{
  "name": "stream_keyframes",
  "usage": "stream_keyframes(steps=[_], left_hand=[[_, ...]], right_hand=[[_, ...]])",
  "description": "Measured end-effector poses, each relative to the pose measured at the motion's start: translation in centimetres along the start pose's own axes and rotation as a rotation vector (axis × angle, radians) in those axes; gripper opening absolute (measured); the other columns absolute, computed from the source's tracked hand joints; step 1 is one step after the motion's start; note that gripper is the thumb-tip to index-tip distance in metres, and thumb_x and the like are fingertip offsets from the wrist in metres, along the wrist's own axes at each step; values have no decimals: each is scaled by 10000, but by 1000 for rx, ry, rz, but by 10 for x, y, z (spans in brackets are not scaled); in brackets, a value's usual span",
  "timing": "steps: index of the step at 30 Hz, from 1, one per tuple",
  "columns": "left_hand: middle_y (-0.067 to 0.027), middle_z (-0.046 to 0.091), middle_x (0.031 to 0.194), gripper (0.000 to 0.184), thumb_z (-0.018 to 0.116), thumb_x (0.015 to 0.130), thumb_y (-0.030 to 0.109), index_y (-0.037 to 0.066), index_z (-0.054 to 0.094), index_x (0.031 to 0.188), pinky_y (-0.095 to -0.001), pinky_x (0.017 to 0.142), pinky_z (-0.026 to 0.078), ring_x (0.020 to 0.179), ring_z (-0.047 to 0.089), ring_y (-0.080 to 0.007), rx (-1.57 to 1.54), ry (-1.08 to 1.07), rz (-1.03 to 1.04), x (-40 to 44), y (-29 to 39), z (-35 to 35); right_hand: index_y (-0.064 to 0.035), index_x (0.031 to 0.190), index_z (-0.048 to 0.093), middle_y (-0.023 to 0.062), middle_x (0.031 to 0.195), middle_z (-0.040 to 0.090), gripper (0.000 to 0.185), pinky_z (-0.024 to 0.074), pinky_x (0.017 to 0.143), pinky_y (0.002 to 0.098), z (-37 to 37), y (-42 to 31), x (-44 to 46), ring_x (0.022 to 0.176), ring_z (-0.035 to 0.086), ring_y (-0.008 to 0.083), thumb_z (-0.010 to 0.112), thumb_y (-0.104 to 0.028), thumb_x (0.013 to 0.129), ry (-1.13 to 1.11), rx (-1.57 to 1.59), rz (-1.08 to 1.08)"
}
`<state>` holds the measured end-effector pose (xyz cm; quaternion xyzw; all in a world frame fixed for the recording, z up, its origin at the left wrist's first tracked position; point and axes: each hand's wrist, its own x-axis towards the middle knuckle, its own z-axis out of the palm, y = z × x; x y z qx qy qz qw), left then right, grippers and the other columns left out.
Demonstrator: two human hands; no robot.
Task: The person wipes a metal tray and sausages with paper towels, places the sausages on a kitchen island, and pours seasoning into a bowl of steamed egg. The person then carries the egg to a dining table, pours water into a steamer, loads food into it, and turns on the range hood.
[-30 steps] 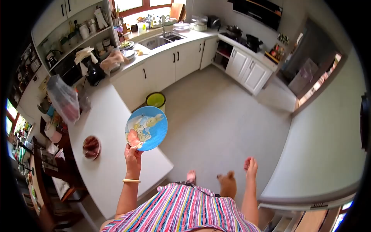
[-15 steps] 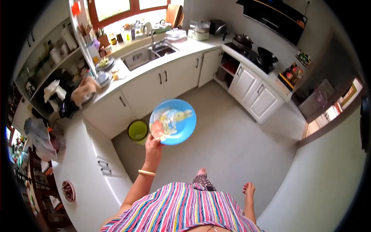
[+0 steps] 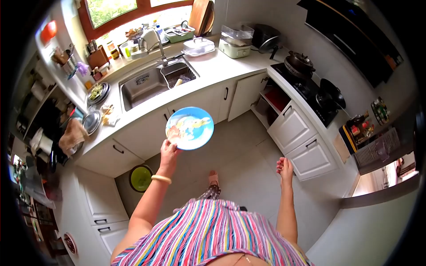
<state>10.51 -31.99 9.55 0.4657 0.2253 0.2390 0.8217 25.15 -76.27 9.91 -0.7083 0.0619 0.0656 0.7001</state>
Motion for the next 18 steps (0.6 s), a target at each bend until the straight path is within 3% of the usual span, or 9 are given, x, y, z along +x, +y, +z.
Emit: stream_keyframes(steps=[4, 11, 18], left_hand=[[-55, 545, 898, 163, 459, 829, 44, 33, 466, 991, -267, 631, 514, 749, 558, -126, 59, 68, -22, 153, -20, 52], [-59, 553, 856, 193, 441, 803, 38, 38, 461, 995, -283, 567, 518, 689, 563, -141, 175, 220, -125, 399, -70, 123], [-53, 559, 795, 164, 455, 800, 57, 43, 481, 960, -272, 513, 482, 635, 554, -138, 232, 304, -116, 509, -104, 170]], right_hand=[[-104, 952, 550, -13, 758, 578, 276, 411, 506, 212, 39, -13, 101, 593, 505, 54, 420, -348, 942, -17, -29, 125], [-75, 948, 553, -2, 756, 570, 266, 412, 502, 189, 103, -94, 275, 596, 504, 54, 407, -297, 956, -46, -20, 45], [-78, 950, 564, -7, 768, 570, 252, 413, 521, 191, 198, -163, 525, 642, 516, 56, 412, -279, 957, -234, -27, -126]])
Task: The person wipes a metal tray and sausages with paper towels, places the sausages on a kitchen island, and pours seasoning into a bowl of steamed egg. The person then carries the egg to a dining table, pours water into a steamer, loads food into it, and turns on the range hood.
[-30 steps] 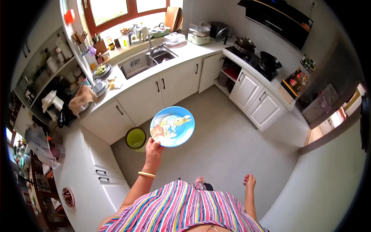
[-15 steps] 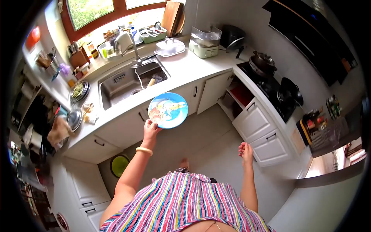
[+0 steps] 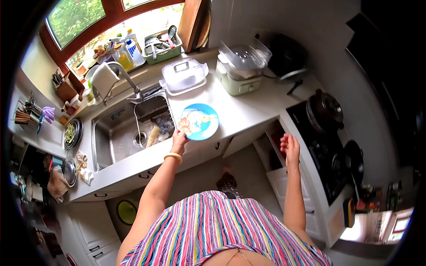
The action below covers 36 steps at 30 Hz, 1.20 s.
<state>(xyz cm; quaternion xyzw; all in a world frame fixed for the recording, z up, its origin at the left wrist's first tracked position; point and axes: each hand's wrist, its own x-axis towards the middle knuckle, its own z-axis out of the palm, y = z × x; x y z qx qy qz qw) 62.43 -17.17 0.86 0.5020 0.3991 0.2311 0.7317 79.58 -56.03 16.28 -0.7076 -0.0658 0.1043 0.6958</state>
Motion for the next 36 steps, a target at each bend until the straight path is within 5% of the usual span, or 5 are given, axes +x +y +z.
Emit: stream_keyframes(steps=[12, 15, 26, 31, 36], left_hand=[[-116, 596, 827, 242, 578, 819, 141, -39, 509, 966, -307, 570, 514, 687, 602, -213, 495, 206, -117, 47, 10, 32], [-199, 578, 984, 380, 604, 817, 220, -55, 509, 1062, -390, 780, 476, 907, 577, -318, 1456, 372, 612, 40, 53, 60], [-34, 454, 626, 773, 575, 702, 669, -60, 637, 950, -266, 547, 422, 591, 422, -120, 419, -193, -41, 205, 228, 278], [41, 321, 518, 479, 670, 698, 544, 71, 622, 639, -233, 485, 311, 480, 309, -81, 226, -196, 43, 194, 242, 265], [11, 600, 764, 325, 599, 831, 394, 80, 632, 909, -228, 693, 426, 690, 535, -73, 121, -264, 297, 147, 312, 148]], right_hand=[[-69, 1108, 574, 42, 989, 595, 668, 456, 719, 298, 109, -81, 461, 880, 549, 145, 501, -648, 783, -181, -230, 62], [-79, 1131, 576, 72, 1036, 591, 734, 436, 793, 335, 128, -86, 488, 938, 545, 188, 512, -693, 735, -371, -330, 262], [-84, 1071, 612, 39, 905, 636, 510, 459, 711, 266, 140, -75, 520, 797, 580, 122, 576, -518, 807, -619, -343, 367], [-65, 1125, 611, 23, 1030, 634, 397, 465, 763, 244, 152, -114, 489, 875, 589, 100, 587, -359, 858, -516, -282, 58], [-89, 1092, 586, -3, 966, 624, 403, 456, 734, 223, 226, -235, 395, 846, 588, 59, 535, -421, 868, -883, -400, -174]])
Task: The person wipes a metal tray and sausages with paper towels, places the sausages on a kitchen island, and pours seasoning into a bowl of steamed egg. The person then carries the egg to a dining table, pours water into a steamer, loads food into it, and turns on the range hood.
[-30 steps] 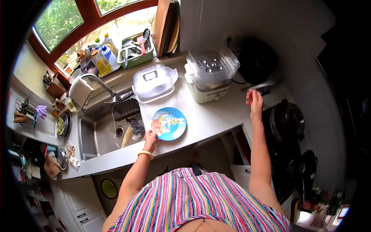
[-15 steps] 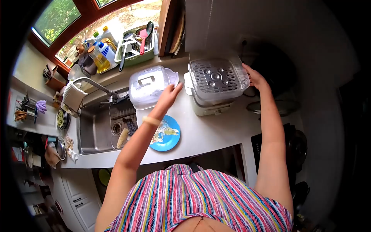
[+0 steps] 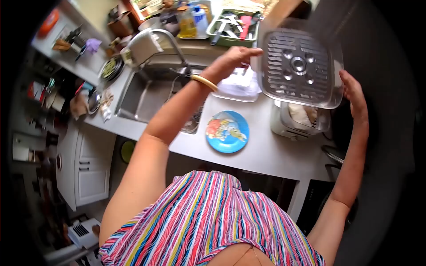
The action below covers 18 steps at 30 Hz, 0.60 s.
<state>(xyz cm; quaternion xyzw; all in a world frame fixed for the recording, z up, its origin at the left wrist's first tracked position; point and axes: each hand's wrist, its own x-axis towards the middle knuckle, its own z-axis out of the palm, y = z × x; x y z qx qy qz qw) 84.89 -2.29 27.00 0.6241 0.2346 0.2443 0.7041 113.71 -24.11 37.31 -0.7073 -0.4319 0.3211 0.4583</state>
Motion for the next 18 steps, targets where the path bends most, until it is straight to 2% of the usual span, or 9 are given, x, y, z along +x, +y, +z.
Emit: stream_keyframes(steps=[1, 3, 4, 5, 6, 9, 12, 13, 18], left_hand=[[-11, 621, 878, 343, 593, 841, 370, 63, 622, 993, -257, 771, 437, 789, 566, -100, -21, -30, 94, -17, 8, -39], [-36, 595, 1055, 452, 596, 841, 364, 53, 556, 1165, -276, 843, 422, 963, 541, -117, 334, 88, 155, -69, 42, -102], [-52, 559, 1130, 584, 625, 821, 350, 55, 445, 1290, -289, 872, 412, 1037, 508, -134, 427, 3, 244, -107, 63, -124], [-76, 479, 1242, 711, 666, 793, 316, 63, 328, 1364, -315, 911, 399, 1101, 469, -154, 391, 82, 185, -134, 63, -150], [-82, 483, 1225, 794, 752, 714, 160, 78, 303, 1364, -347, 939, 392, 1128, 461, -185, 381, 143, 220, -158, 60, -179], [-108, 478, 1202, 811, 778, 660, 149, 73, 320, 1325, -368, 903, 421, 1135, 457, -214, 866, 355, 365, -229, 19, -243], [-161, 491, 1131, 818, 795, 593, 166, 47, 312, 1242, -343, 887, 429, 1050, 519, -306, 1094, 512, 391, -271, -34, -282], [-199, 439, 1231, 898, 797, 640, 290, -43, 277, 1292, -340, 954, 387, 1162, 441, -326, 1084, 521, 263, -283, -50, -298], [-194, 412, 1183, 824, 779, 611, 198, 12, 308, 1261, -385, 894, 418, 1076, 465, -377, 1046, 606, 315, -308, -94, -328]], right_hand=[[-72, 1078, 585, -2, 930, 612, 406, 445, 717, 226, 27, -24, 4, 850, 570, 59, 557, -412, 859, 115, -208, -80], [-36, 1140, 539, 5, 927, 615, 458, 454, 765, 248, 82, -55, 19, 896, 559, 82, 641, -348, 821, -185, -80, -409], [-25, 1188, 497, 22, 978, 604, 520, 449, 802, 251, 119, -71, 16, 949, 545, 100, 684, -301, 789, -221, -18, -415], [-14, 1236, 454, 38, 1030, 592, 601, 443, 839, 255, 157, -80, 15, 1001, 531, 119, 728, -255, 757, -253, 46, -428], [-22, 1278, 404, 71, 1099, 559, 704, 441, 866, 268, 192, -81, 20, 1049, 518, 157, 763, -227, 709, -203, -37, -556], [-46, 1350, 301, 155, 1255, 440, 921, 447, 905, 331, 288, -57, 27, 1146, 473, 289, 817, -176, 598, -27, -480, -948], [-73, 1367, 245, 160, 1279, 401, 962, 446, 918, 376, 373, -25, 22, 1112, 477, 354, 788, -96, 574, -79, -415, -924], [-84, 1370, 238, 160, 1277, 400, 966, 449, 914, 376, 395, -17, 23, 1100, 485, 357, 779, -80, 571, -87, -375, -933], [-105, 1379, 232, 146, 1285, 400, 962, 445, 925, 374, 458, 8, 23, 1128, 472, 338, 751, -50, 570, -110, -386, -822]])
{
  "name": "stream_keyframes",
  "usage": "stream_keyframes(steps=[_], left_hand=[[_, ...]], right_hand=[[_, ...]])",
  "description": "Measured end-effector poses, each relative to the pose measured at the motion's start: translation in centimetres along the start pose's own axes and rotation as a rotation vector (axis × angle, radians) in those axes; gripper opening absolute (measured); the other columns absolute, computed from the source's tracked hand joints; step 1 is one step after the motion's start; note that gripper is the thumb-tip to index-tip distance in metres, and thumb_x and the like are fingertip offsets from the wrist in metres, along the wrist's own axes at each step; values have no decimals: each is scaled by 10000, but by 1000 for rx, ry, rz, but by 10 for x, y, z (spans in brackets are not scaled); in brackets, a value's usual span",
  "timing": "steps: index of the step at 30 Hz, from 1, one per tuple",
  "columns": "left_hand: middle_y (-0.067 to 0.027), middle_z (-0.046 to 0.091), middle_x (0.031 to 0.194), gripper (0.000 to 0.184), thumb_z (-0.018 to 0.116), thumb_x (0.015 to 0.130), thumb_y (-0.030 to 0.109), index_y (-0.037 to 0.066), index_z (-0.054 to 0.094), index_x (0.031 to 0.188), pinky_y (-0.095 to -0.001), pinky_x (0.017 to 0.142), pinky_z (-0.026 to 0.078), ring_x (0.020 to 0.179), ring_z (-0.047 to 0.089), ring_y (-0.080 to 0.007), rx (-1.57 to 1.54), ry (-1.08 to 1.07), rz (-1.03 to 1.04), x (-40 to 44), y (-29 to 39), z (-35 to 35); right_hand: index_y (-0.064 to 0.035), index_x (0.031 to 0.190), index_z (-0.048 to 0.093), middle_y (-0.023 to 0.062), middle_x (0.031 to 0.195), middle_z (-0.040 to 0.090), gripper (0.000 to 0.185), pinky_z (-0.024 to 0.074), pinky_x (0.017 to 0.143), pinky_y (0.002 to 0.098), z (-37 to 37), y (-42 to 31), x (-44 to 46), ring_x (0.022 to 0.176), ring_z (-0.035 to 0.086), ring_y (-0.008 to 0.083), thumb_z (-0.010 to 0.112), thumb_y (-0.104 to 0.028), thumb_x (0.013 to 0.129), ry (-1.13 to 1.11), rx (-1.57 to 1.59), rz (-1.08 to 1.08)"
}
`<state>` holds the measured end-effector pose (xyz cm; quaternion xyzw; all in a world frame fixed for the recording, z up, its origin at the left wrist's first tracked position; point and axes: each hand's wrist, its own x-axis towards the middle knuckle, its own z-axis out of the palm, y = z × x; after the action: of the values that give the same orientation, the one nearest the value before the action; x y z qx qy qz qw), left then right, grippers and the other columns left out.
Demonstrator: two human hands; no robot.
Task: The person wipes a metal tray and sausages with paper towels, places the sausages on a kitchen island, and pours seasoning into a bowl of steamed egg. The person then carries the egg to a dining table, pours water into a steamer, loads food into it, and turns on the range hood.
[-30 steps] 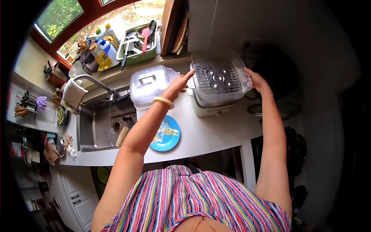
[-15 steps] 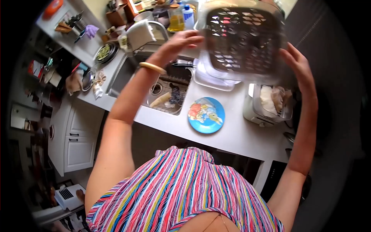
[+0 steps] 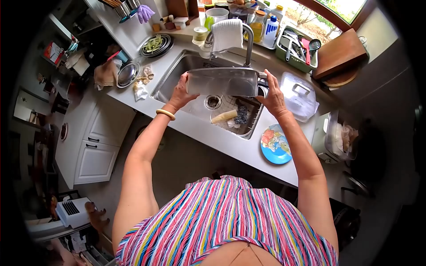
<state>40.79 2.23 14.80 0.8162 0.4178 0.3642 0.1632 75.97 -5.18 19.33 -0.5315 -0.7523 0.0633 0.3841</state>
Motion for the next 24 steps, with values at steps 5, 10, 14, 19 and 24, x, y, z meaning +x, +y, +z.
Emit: stream_keyframes(steps=[5, 10, 14, 19, 24], left_hand=[[-186, 390, 1165, 763, 763, 605, 166, 37, 336, 1224, -402, 882, 418, 1042, 461, -386, 29, 4, 35, -3, -21, -2], [-180, 395, 1161, 751, 761, 608, 163, 40, 341, 1219, -400, 873, 423, 1037, 467, -378, 11, -17, 34, 2, -29, 1], [-184, 439, 1190, 799, 764, 615, 138, 49, 300, 1259, -382, 899, 426, 1084, 483, -352, -60, -54, -16, 6, -25, 2], [-182, 376, 1333, 930, 779, 650, 118, 49, 215, 1386, -366, 965, 394, 1234, 390, -267, -435, -438, -264, 23, -47, 4], [-158, 511, 1201, 737, 670, 793, 231, 69, 269, 1391, -296, 821, 443, 1056, 512, -195, -591, -649, -638, 28, -79, 46]], right_hand=[[-110, 1380, 235, 145, 1293, 397, 951, 445, 926, 375, 13, -12, -2, 1128, 474, 337, 745, -56, 578, -7, -11, 33], [-108, 1378, 240, 141, 1295, 399, 941, 448, 919, 373, 16, -15, -2, 1123, 478, 337, 739, -54, 582, 4, -40, 46], [-107, 1371, 259, 142, 1284, 406, 926, 440, 920, 370, 16, -11, -9, 1116, 475, 342, 742, -76, 582, 38, -49, 43], [19, 1301, 348, 170, 1056, 516, 935, 440, 846, 342, 47, 17, -45, 950, 524, 262, 836, -253, 552, 33, 35, 259], [22, 1064, 564, 178, 968, 627, 722, 475, 759, 351, 78, 30, -99, 894, 605, 270, 752, -506, 608, -224, 306, 963]])
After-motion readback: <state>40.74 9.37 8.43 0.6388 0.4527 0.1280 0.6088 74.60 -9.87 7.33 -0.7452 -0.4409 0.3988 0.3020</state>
